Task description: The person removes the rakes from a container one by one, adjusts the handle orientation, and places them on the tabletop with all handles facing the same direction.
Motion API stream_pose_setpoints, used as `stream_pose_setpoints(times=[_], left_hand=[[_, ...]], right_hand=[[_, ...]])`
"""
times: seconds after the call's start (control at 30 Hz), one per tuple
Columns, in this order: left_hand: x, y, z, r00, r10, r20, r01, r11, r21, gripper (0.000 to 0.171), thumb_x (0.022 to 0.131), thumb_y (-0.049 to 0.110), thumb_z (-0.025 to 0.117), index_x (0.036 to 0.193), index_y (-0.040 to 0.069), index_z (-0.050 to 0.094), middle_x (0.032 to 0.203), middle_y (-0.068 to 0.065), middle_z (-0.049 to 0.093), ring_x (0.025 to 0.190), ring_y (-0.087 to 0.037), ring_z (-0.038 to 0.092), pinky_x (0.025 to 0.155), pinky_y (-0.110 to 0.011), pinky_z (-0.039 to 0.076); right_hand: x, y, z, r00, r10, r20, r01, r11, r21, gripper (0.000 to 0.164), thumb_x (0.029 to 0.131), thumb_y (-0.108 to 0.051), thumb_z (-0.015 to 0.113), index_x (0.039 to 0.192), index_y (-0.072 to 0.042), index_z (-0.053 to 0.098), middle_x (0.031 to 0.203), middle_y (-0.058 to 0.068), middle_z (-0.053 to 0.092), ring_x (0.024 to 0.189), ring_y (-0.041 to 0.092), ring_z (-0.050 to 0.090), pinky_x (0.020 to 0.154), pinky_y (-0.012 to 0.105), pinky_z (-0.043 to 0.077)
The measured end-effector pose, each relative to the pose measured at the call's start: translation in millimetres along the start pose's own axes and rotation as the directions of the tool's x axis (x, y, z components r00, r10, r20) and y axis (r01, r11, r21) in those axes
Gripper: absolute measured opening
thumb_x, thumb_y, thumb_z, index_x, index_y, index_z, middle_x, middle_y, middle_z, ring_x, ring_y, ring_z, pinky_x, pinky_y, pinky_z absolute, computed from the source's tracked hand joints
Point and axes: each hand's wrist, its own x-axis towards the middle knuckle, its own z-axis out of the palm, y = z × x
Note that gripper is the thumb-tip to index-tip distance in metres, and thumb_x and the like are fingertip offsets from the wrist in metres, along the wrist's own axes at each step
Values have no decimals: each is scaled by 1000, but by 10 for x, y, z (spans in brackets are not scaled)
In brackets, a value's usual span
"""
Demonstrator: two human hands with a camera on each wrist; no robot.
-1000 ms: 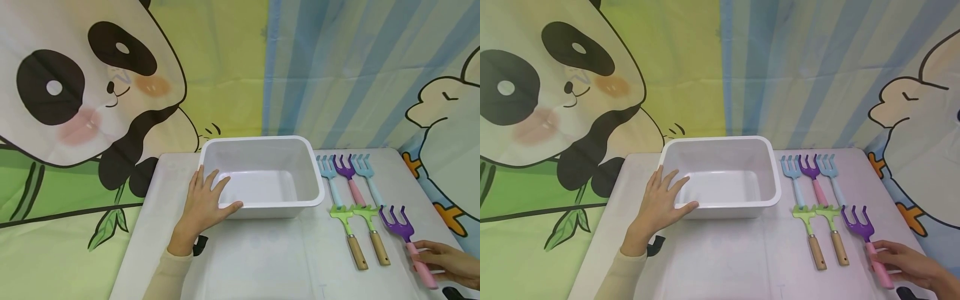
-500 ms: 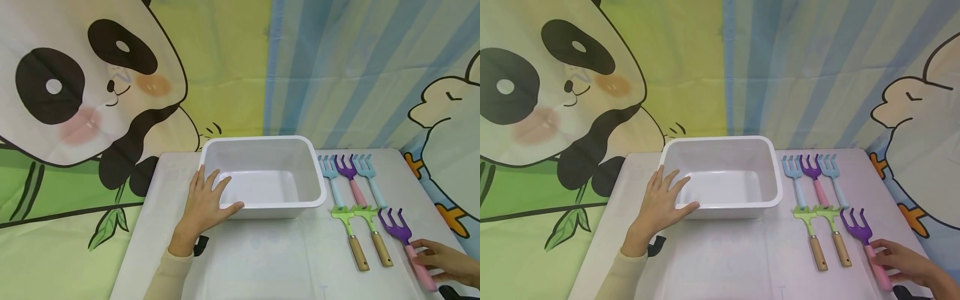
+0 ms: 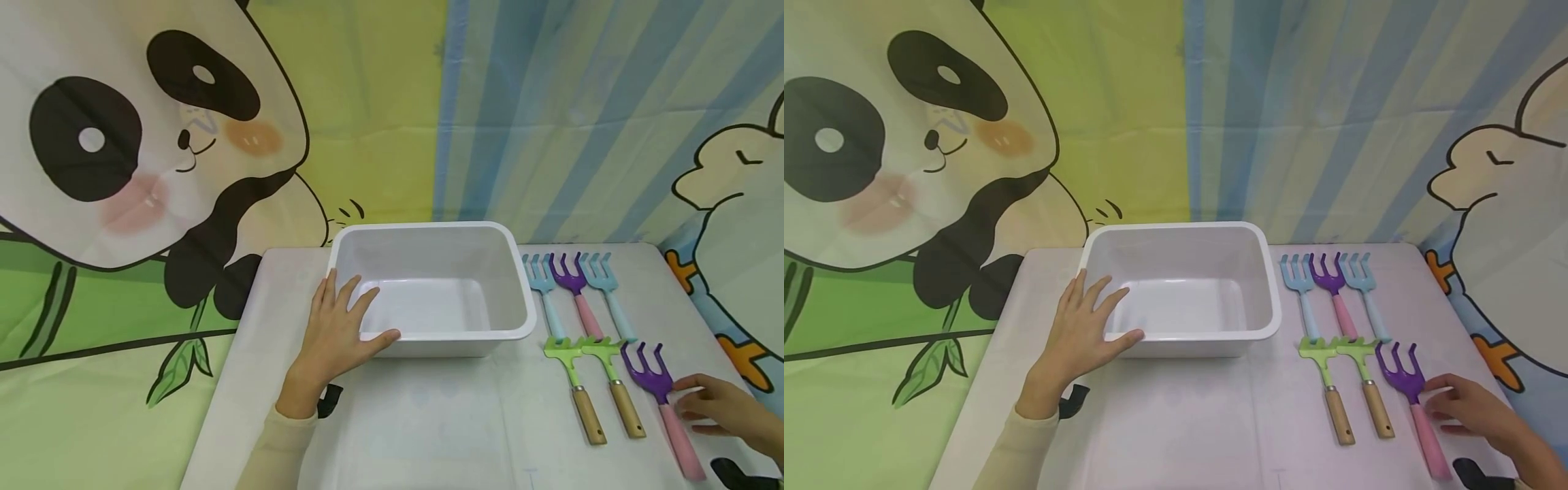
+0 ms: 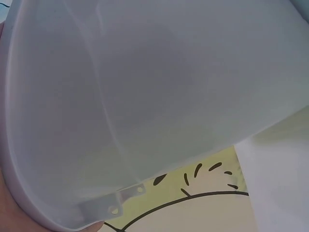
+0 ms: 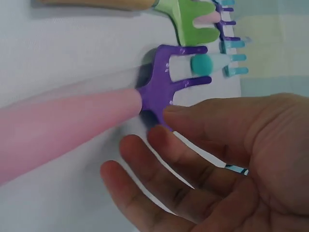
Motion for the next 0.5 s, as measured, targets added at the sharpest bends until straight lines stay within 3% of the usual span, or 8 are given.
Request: stream_pose_setpoints(times=[0.3,0.5], left_hand=[[-70,-32,-36,998,-8,-58,6,999,-37,84,84,81,49,138,18,59,147,-15,47,145,-49,20,117,-58,9],[-93,-61,-58,982,23,-186,-51,988,-144,78,87,74,55,133,12,63,142,-15,53,140,-47,33,116,-60,14]], right_hand=[[74,-339,27,984,-160,-82,157,986,-50,43,102,-14,56,125,19,41,100,18,61,86,28,66,74,44,59],[37,-691,162,939,-314,-142,301,948,-107,49,105,-27,53,129,15,45,103,19,61,86,24,67,72,34,59]])
